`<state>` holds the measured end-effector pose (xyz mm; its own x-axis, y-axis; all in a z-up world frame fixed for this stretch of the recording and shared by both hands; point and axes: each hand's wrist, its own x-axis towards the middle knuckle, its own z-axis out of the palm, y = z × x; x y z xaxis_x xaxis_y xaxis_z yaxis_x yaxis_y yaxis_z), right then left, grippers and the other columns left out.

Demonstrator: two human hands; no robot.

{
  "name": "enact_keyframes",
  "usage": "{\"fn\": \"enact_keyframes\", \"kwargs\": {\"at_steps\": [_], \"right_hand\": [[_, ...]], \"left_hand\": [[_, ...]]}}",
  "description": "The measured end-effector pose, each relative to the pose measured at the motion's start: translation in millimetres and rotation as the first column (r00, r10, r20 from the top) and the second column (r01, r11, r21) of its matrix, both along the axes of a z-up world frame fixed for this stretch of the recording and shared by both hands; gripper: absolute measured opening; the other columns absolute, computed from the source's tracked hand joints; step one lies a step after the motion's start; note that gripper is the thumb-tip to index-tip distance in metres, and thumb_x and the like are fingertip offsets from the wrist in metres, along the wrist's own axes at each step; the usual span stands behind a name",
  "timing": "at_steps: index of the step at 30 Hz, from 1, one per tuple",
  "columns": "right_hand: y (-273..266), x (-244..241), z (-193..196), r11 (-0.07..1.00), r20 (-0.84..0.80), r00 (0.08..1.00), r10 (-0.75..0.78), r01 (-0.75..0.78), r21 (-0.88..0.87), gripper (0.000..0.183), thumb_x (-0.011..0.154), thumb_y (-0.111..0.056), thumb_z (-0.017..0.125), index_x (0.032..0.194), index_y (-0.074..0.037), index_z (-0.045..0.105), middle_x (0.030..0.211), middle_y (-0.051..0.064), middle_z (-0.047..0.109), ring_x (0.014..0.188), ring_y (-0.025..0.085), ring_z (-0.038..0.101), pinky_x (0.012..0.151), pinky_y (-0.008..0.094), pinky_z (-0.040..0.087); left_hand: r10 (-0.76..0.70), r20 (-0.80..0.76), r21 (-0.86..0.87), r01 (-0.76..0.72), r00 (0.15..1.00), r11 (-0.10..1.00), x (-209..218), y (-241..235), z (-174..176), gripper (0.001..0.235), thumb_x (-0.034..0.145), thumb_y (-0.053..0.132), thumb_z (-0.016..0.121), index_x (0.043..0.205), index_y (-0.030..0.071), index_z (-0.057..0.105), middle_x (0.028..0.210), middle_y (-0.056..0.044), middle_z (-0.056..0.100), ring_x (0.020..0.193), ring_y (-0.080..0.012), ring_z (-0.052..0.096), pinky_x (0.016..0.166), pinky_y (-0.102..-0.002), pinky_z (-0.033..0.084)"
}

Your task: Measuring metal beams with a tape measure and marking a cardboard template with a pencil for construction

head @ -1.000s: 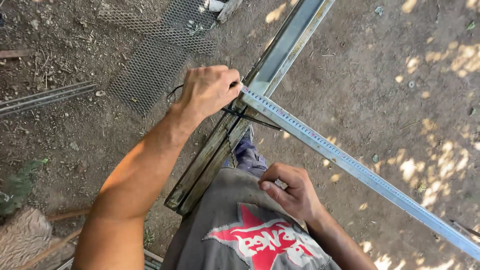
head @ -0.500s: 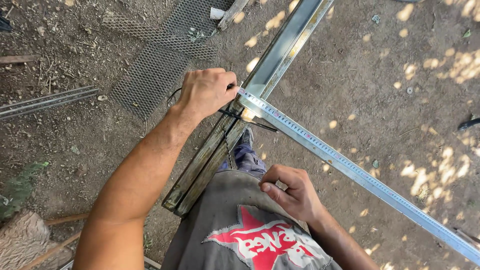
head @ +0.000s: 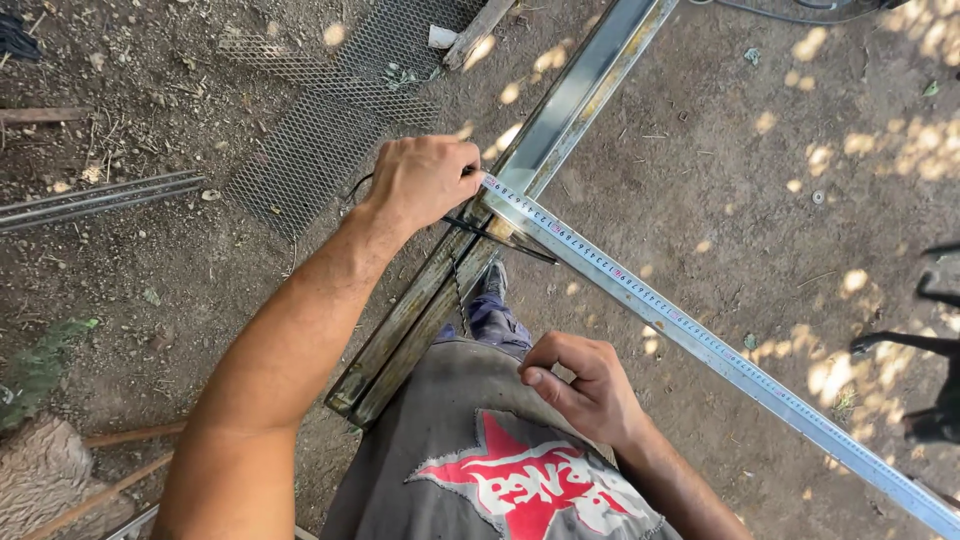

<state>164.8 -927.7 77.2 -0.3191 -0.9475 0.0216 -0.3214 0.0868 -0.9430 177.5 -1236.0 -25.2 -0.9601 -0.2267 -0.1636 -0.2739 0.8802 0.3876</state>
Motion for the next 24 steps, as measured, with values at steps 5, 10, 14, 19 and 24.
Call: {"fn": "enact_keyframes", "kwargs": {"at_steps": [5,10,14,19,24], "right_hand": [[0.5,0.5,-0.7,1.0,0.0,1.0,0.009,-0.009,0.005,0.034,0.104,-0.038,0.054,0.087,-0.01,0.064,0.08,0.001,0.068,0.07,0.017,0.067,0.067,0.03,0.052],[1.0,-1.2,1.7,0.999,-0.014,0.999,0.032,-0.032,-0.005,0.034,0.104,-0.037,0.054,0.087,-0.01,0.064,0.08,0.0,0.068,0.069,0.017,0.066,0.066,0.029,0.051],[2.4,-5.0,13.8,0.997,0.016,0.997,0.07,-0.069,-0.034,0.035,0.104,-0.038,0.054,0.086,-0.01,0.064,0.079,0.001,0.068,0.069,0.016,0.067,0.066,0.029,0.052],[7.6,-15.9,47.4,0.969,0.035,0.974,0.224,-0.219,-0.119,0.037,0.105,-0.039,0.051,0.085,-0.011,0.063,0.079,0.002,0.069,0.068,0.019,0.069,0.065,0.031,0.053],[15.3,-21.1,85.0,0.811,0.11,0.829,0.548,-0.495,-0.31,0.036,0.111,-0.036,0.05,0.097,-0.005,0.062,0.089,0.009,0.067,0.077,0.031,0.067,0.069,0.042,0.052]], "left_hand": [[0.021,0.01,0.019,-0.021,1.0,1.0,0.5,3.0,5.1,0.02,0.104,0.036,0.064,0.101,0.018,0.073,0.075,0.002,0.067,0.056,-0.0101,0.057,0.047,-0.029,0.05],[0.002,0.018,-0.037,-0.001,1.0,0.999,-0.4,2.8,8.5,0.027,0.105,0.041,0.061,0.1,0.016,0.071,0.075,0.001,0.067,0.059,-0.0126,0.061,0.051,-0.031,0.055],[-0.085,0.168,-0.125,0.107,0.982,0.986,3.8,10.5,37.3,0.027,0.108,0.032,0.052,0.09,0.016,0.065,0.064,0.004,0.055,0.048,-0.0097,0.05,0.042,-0.028,0.048],[-0.22,0.224,0.226,0.169,0.95,0.959,21.1,64.2,135.8,0.028,0.1,0.023,0.05,0.072,0.022,0.052,0.054,0.012,0.041,0.044,-0.0018,0.032,0.04,-0.021,0.027],[-0.402,0.457,0.177,0.362,0.793,0.915,21.3,132.9,132.8,0.036,0.079,0.039,0.053,0.101,0.029,0.079,0.099,-0.004,0.077,0.093,-0.0285,0.073,0.074,-0.046,0.057]]}}
